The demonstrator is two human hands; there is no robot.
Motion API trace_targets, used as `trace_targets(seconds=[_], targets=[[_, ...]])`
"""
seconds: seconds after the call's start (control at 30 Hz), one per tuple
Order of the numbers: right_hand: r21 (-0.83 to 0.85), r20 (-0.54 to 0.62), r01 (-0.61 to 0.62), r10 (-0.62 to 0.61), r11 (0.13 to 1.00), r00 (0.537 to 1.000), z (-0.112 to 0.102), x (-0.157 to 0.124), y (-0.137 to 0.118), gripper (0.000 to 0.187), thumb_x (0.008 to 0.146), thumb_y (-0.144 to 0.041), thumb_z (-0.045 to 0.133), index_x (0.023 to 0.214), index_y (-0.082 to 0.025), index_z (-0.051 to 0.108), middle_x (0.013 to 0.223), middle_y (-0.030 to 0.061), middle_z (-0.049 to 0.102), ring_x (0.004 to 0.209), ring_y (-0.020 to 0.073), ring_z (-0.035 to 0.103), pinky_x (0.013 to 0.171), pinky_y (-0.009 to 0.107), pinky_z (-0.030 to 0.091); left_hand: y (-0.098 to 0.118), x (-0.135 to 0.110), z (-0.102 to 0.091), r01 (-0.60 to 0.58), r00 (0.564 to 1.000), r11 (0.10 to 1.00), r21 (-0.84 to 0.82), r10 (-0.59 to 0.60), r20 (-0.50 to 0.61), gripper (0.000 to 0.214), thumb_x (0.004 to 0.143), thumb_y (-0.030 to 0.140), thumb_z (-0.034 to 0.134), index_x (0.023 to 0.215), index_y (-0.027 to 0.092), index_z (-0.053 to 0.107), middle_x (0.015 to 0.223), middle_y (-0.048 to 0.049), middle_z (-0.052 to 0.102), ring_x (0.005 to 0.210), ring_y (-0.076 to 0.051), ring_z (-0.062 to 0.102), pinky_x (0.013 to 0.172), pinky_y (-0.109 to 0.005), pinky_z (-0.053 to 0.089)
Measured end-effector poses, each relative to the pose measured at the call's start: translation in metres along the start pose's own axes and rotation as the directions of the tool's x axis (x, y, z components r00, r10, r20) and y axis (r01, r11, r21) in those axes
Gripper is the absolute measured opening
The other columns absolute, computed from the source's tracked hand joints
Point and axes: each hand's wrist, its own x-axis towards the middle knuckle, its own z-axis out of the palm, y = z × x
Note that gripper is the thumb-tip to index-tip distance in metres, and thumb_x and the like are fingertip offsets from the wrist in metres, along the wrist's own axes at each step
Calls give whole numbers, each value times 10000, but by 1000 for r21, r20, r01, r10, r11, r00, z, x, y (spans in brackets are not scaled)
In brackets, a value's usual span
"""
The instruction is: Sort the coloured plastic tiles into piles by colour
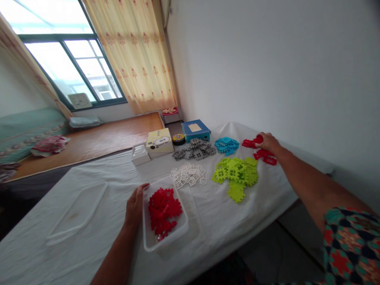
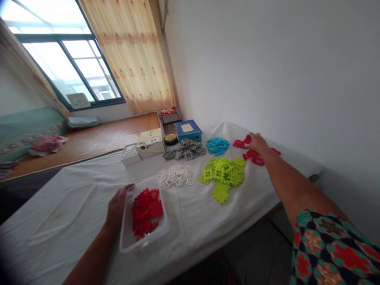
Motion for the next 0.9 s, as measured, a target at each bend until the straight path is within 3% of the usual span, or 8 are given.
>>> trace_targets(seconds=[0.1,0.23,0.4,0.53,0.63,0.73,0.8,0.9], targets=[[135,-65,67,-59,989,996,-29,-7,-31,543,681,-374,698,1166,-155,587,1039,127,600,895,235,583,789,335,473,1,1,2,-12,1000,1000,-8,12,-5,534,885,574,357,1069,177,662,1123,-99,677,1094,-248,587,1006,-389,410],[530,-71,331,-348,780,935,-66,-63,-142,505,712,-410,684,1159,-207,568,1009,68,641,831,193,601,731,321,510,10,-3,5,-20,1000,999,-31,20,-17,545,881,565,341,1046,162,668,1086,-109,694,1056,-249,611,970,-393,440],[763,-122,544,-749,349,651,-79,-191,-302,459,730,-348,693,1155,-231,566,1087,54,621,889,174,607,810,327,516,15,-7,8,-44,999,997,-63,42,-33,503,900,511,336,1040,161,669,1044,-101,705,1008,-225,631,949,-376,451],[683,-25,633,-854,365,520,-54,-255,-375,512,723,-350,730,1182,-183,579,1180,121,590,1064,229,579,939,376,462,11,-9,8,-75,997,993,-92,74,-19,510,917,498,300,1043,168,669,1043,-95,705,995,-218,633,928,-380,462],[616,42,670,-867,413,496,-49,-266,-388,555,838,-482,607,1282,-156,539,1345,183,512,1258,282,471,1058,449,357,7,-9,8,-76,997,991,-114,76,-7,534,930,502,263,1052,174,666,1063,-98,697,1012,-219,627,919,-382,466],[647,-39,654,-840,392,542,-62,-252,-366,493,965,-485,362,1353,-208,487,1391,115,507,1322,217,419,1107,425,305,6,-9,9,-68,998,991,-119,69,4,549,931,511,261,1062,160,662,1057,-111,696,1008,-223,630,909,-378,469],[637,-104,647,-786,418,610,-68,-229,-331,482,981,-482,299,1354,-239,485,1396,75,510,1316,196,427,1105,413,315,8,-8,9,-68,998,992,-107,69,3,551,926,514,269,1065,153,661,1043,-113,701,1001,-223,633,917,-373,463],[482,-147,633,-657,606,740,-56,-180,-249,529,957,-527,311,1351,-221,486,1404,89,495,1328,228,408,1114,433,297,11,-8,8,-65,998,995,-71,64,-9,558,916,525,268,1066,156,659,1040,-106,704,1012,-221,630,941,-366,449]])
